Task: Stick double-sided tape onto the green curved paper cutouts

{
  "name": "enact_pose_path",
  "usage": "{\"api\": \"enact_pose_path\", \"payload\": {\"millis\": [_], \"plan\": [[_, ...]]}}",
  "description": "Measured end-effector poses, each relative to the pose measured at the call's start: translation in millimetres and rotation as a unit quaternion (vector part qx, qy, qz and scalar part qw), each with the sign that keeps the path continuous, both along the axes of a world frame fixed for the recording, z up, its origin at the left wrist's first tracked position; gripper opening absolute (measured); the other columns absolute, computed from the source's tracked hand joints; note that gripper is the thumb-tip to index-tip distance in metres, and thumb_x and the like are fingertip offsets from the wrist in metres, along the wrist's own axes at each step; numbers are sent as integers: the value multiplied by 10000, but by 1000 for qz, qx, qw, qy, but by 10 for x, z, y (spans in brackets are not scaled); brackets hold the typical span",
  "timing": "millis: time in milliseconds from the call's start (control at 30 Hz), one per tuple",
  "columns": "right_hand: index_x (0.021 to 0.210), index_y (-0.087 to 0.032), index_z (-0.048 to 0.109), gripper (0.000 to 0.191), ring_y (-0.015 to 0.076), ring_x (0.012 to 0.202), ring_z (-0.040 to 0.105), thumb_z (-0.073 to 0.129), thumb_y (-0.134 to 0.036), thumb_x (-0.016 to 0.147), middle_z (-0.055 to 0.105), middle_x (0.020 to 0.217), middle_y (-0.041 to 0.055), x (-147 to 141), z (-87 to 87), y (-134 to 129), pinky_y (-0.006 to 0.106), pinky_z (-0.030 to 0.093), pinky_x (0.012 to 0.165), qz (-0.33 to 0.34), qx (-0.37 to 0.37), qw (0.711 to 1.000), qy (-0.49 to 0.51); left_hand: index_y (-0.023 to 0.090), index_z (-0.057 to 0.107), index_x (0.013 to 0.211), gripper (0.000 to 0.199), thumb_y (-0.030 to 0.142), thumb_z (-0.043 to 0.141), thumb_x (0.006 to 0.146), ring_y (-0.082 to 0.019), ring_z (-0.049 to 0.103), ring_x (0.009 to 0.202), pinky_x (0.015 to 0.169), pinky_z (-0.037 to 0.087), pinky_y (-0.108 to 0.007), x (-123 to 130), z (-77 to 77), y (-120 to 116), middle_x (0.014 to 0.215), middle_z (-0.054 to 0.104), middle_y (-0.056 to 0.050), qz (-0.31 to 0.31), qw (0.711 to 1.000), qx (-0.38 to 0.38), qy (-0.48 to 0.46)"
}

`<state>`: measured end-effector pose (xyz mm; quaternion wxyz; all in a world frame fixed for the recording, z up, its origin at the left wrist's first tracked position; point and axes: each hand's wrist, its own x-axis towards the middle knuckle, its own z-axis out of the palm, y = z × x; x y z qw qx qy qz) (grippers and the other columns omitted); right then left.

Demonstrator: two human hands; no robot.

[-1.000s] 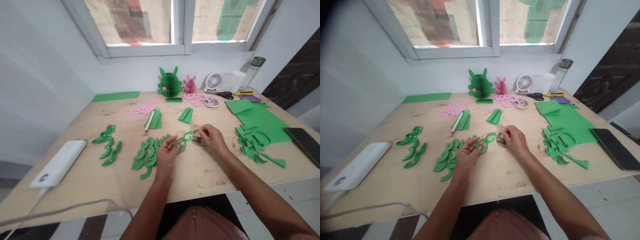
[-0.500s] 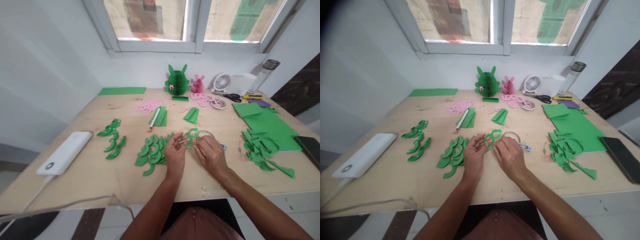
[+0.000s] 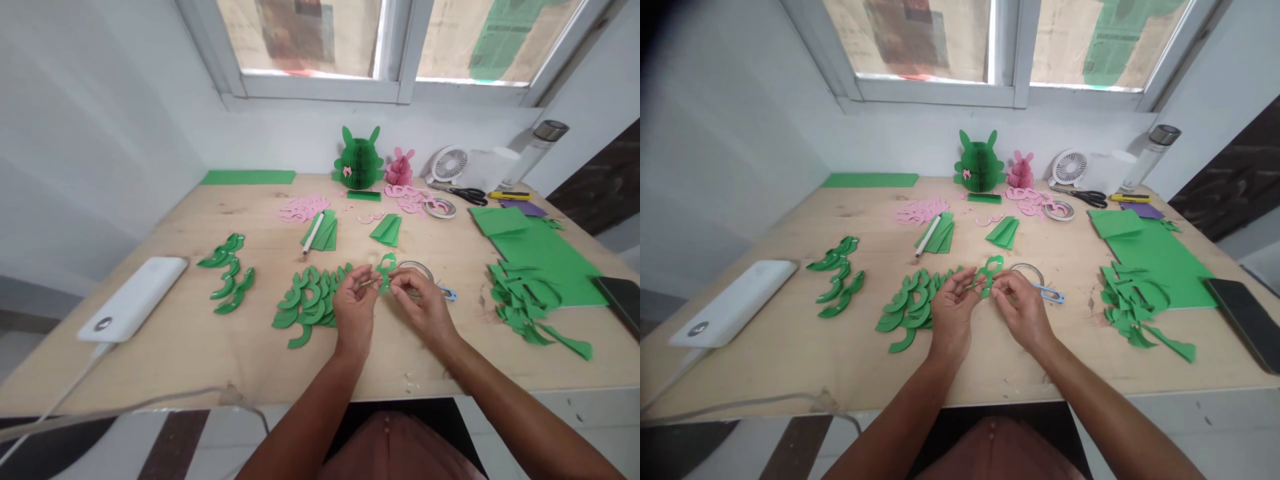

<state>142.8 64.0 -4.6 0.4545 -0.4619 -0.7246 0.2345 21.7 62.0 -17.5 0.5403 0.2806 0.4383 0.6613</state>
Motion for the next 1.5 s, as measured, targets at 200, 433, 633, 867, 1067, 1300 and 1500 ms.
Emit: {"api": "enact_pose_path", "payload": {"millis": [200,433,633,867,1067,1300,1500], "plan": [[769,-215,569,77,203,951,611,522,-216,830,660,987,72,12,9,17,356,474,822,10,-31,999,37,157,617,1007,379,152,704,638,-183,650,931,874,491,-337,4,-2,-1,952,690,-74,-22,1000,-7,5],[783,-213,557,72,198,960,627,518,-195,841,672,1004,72,8,35,-2,365,489,830,30,-29,998,42,162,561,1083,506,147,727,605,-168,649,895,825,498,-308,8,1,-1,960,666,-67,-51,998,-38,-21],[785,-210,553,71,198,947,638,519,-203,848,677,994,65,13,47,-10,364,497,822,29,-34,998,38,173,509,1152,637,170,769,570,-140,647,812,788,489,-283,-7,34,-29,866,666,-31,-90,992,-64,-65],[841,-216,534,60,210,1024,608,487,-219,879,656,1060,88,61,46,-9,376,471,823,41,-1,999,-25,170,536,1111,581,171,765,577,-94,601,747,736,473,-226,-5,42,-41,839,619,2,-81,994,-42,-61],[870,-223,523,80,211,1007,607,466,-170,888,678,944,66,68,63,-18,387,438,832,33,80,991,-103,179,551,1085,593,173,780,538,-98,590,720,705,467,-221,0,14,-12,769,584,23,-79,996,-35,-25],[878,-227,521,71,196,905,623,473,-175,882,677,895,49,98,54,-9,363,452,783,23,95,989,-107,176,521,1074,597,191,780,536,-105,596,696,670,489,-240,0,33,-19,752,604,26,-105,989,-80,-65],[884,-227,531,68,198,908,624,472,-193,882,676,930,56,134,62,4,370,456,796,26,93,990,-103,145,562,858,383,258,776,561,-126,614,551,566,496,-265,-48,92,-44,698,650,-8,-176,971,-124,-108]]}}
